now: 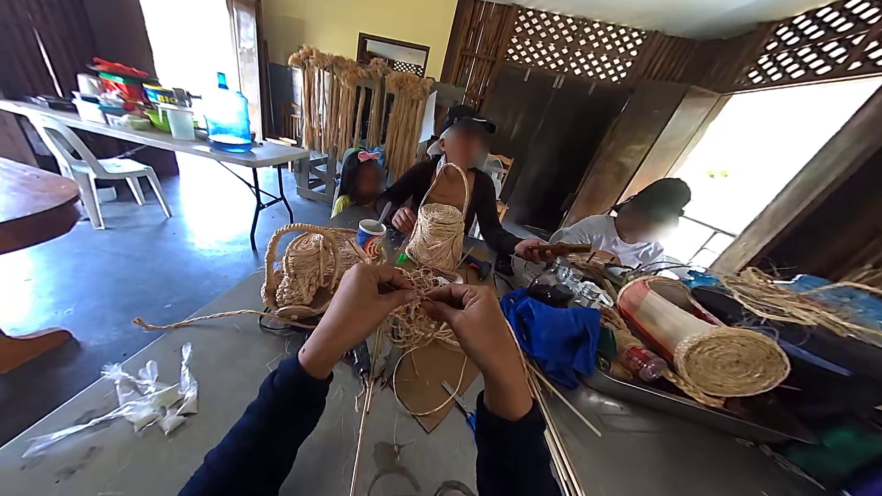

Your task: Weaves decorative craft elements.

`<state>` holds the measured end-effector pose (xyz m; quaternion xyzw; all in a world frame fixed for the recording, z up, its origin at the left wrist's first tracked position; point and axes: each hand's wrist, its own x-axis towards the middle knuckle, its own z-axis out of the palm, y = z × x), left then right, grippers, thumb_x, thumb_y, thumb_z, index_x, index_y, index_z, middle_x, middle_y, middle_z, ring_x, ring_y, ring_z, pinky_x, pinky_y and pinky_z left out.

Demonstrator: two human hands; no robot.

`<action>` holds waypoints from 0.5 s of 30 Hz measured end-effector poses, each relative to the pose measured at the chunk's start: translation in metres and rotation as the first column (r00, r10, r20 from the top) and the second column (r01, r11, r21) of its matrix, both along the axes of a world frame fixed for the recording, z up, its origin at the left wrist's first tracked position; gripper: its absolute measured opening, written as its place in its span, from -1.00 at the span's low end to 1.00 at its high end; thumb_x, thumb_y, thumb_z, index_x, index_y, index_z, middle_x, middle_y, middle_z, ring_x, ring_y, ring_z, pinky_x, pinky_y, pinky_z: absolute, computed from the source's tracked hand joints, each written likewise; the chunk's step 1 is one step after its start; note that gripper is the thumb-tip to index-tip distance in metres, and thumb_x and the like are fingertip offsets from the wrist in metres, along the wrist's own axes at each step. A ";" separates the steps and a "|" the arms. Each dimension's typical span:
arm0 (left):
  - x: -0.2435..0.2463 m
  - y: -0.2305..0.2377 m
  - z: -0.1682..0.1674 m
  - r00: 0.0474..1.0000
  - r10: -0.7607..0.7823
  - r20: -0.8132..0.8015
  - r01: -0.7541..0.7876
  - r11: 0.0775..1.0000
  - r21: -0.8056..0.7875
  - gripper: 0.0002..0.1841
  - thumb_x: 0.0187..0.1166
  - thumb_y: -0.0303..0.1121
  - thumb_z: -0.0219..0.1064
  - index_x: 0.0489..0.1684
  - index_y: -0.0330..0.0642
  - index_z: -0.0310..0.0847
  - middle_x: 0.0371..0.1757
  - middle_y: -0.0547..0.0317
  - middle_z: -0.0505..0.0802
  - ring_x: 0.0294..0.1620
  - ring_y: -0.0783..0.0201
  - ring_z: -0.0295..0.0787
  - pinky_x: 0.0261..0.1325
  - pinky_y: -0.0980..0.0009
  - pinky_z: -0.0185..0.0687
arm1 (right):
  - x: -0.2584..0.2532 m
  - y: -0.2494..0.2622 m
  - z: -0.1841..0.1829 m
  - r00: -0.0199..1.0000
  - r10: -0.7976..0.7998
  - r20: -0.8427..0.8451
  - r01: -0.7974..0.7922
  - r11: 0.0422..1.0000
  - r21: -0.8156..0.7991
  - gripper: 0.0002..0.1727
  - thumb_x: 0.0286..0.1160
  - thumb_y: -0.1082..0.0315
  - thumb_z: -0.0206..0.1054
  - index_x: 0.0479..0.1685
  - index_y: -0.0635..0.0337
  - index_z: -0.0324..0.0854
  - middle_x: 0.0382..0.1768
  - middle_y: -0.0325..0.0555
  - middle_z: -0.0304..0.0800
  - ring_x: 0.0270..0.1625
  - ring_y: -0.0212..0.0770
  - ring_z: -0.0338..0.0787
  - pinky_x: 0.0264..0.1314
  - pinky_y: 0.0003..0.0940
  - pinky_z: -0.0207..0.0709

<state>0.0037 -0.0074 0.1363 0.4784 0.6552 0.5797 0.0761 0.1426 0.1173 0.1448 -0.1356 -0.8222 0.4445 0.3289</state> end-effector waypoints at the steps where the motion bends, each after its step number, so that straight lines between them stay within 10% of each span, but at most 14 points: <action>1: 0.000 -0.001 0.001 1.000 0.008 -0.007 -0.008 1.000 0.003 -0.97 0.52 -0.47 0.49 -0.26 -0.20 0.83 -0.34 0.35 0.86 -0.34 0.60 0.73 -0.17 0.61 0.67 | 0.000 0.001 0.000 1.000 0.011 -0.007 -0.011 1.000 -0.009 -0.96 0.40 0.54 0.48 -0.26 0.30 0.82 -0.43 -0.25 0.84 -0.38 -0.57 0.75 -0.21 -0.63 0.64; 15: 0.003 -0.009 0.009 0.998 -0.003 0.057 0.006 0.998 -0.069 -0.94 0.54 -0.46 0.46 -0.27 -0.24 0.84 -0.37 0.31 0.86 -0.40 0.58 0.75 -0.21 0.59 0.70 | 0.002 0.000 0.004 0.996 0.073 0.057 -0.070 0.996 -0.061 -0.91 0.51 0.51 0.39 -0.16 0.32 0.79 -0.34 -0.25 0.83 -0.31 -0.55 0.75 -0.14 -0.60 0.65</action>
